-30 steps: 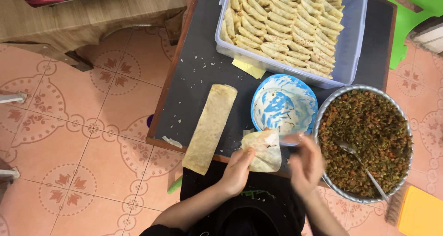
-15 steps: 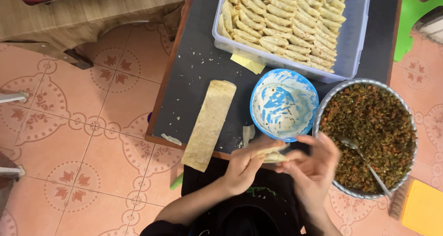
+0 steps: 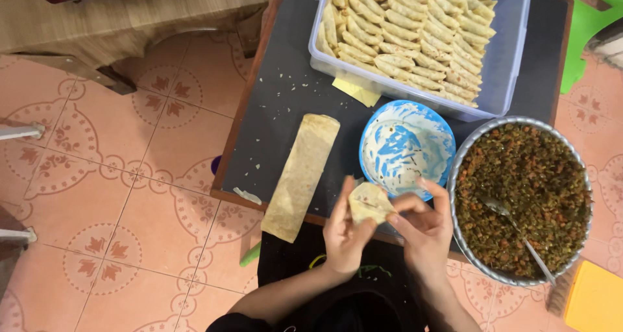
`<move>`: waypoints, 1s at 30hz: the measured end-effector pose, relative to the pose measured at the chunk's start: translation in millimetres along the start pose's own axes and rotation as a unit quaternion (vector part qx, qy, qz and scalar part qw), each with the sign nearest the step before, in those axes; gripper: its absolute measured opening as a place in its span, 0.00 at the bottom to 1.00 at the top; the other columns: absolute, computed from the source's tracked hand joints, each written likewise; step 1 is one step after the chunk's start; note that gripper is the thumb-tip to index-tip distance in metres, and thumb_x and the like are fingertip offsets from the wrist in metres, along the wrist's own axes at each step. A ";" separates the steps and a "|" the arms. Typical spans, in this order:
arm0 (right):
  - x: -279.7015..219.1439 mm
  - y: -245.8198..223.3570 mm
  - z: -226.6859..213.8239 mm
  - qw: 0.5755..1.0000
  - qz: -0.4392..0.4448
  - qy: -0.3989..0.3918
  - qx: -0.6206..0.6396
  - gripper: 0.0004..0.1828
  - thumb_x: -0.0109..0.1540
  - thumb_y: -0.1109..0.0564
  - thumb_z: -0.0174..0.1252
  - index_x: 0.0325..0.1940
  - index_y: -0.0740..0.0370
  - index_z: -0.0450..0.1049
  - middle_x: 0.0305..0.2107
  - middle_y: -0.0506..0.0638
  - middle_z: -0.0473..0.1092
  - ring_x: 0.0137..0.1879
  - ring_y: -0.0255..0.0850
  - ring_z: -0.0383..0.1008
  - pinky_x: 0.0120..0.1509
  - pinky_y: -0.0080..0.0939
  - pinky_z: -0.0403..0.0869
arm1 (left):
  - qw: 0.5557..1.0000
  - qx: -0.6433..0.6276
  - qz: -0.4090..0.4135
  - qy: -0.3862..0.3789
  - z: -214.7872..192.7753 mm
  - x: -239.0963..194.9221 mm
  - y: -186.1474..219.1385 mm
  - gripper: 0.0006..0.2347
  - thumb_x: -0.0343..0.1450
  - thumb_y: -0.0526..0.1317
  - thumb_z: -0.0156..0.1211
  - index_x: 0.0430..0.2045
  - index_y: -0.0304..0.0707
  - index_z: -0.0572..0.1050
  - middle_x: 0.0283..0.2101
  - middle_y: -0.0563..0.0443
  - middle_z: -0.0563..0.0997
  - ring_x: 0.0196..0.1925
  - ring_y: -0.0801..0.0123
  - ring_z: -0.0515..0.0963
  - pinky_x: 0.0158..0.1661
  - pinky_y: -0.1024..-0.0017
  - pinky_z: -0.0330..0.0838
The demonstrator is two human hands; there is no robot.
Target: The person assembles samosas by placing a vegetable filling onto triangular pastry sheets, folding them into a triangular shape, and sealing the edges with a white paste. The finished samosas are placed in a clear plastic container.
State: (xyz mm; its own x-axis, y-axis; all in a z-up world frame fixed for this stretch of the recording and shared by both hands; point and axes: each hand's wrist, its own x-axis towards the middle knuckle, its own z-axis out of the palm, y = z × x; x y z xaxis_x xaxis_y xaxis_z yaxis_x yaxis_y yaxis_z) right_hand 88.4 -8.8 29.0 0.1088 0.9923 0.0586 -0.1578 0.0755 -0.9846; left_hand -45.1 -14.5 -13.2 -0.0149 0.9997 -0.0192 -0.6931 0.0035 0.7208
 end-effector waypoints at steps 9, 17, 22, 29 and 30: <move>55.9 -21.3 -0.5 0.668 -0.018 -0.228 -0.708 0.46 0.38 0.62 0.73 0.62 0.58 0.72 0.66 0.66 0.54 0.73 0.68 0.47 0.72 0.64 0.56 | 0.986 0.003 -0.153 0.062 -34.0 33.1 -13.1 0.18 0.74 0.31 0.60 0.59 0.22 0.71 0.52 0.45 0.80 0.52 0.72 0.79 0.54 0.72 0.73; 53.2 2.4 -25.2 0.797 -0.018 -0.113 -0.593 0.26 0.42 0.68 0.67 0.43 0.61 0.73 0.65 0.58 0.64 0.77 0.63 0.52 0.77 0.58 0.59 | 0.987 0.000 -0.157 0.035 -32.3 33.5 -8.4 0.19 0.73 0.29 0.60 0.59 0.23 0.70 0.53 0.46 0.80 0.54 0.73 0.79 0.56 0.73 0.74; 24.5 -16.6 -23.8 0.796 -0.178 -0.113 -0.567 0.25 0.48 0.65 0.66 0.50 0.54 0.76 0.65 0.59 0.62 0.75 0.65 0.53 0.76 0.61 0.57 | 0.972 0.007 -0.235 -0.012 -27.3 32.8 8.7 0.21 0.70 0.28 0.59 0.60 0.25 0.70 0.50 0.46 0.80 0.50 0.71 0.81 0.52 0.70 0.78; 13.0 -13.9 -37.7 0.696 -0.278 -0.028 -0.662 0.24 0.57 0.68 0.62 0.54 0.49 0.81 0.68 0.62 0.59 0.75 0.65 0.50 0.78 0.60 0.57 | 0.960 0.033 -0.264 -0.088 -14.2 22.0 26.3 0.21 0.71 0.27 0.58 0.62 0.24 0.71 0.50 0.45 0.81 0.49 0.71 0.80 0.52 0.72 0.76; 10.6 -12.3 -36.8 0.685 -0.303 -0.048 -0.661 0.23 0.57 0.68 0.63 0.53 0.47 0.81 0.68 0.61 0.60 0.74 0.63 0.50 0.78 0.60 0.56 | 0.958 0.037 -0.267 -0.096 -12.4 22.0 28.6 0.21 0.71 0.27 0.58 0.62 0.24 0.70 0.50 0.45 0.81 0.50 0.71 0.80 0.53 0.72 0.76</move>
State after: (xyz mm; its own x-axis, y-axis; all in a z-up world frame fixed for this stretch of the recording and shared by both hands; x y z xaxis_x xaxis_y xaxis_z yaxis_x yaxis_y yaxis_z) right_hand 127.7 -2.8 35.7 -0.3135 0.8248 0.4705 0.9215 0.3840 -0.0592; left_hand -74.2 7.4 -1.6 0.4659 0.8407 -0.2759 -0.5124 0.5105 0.6905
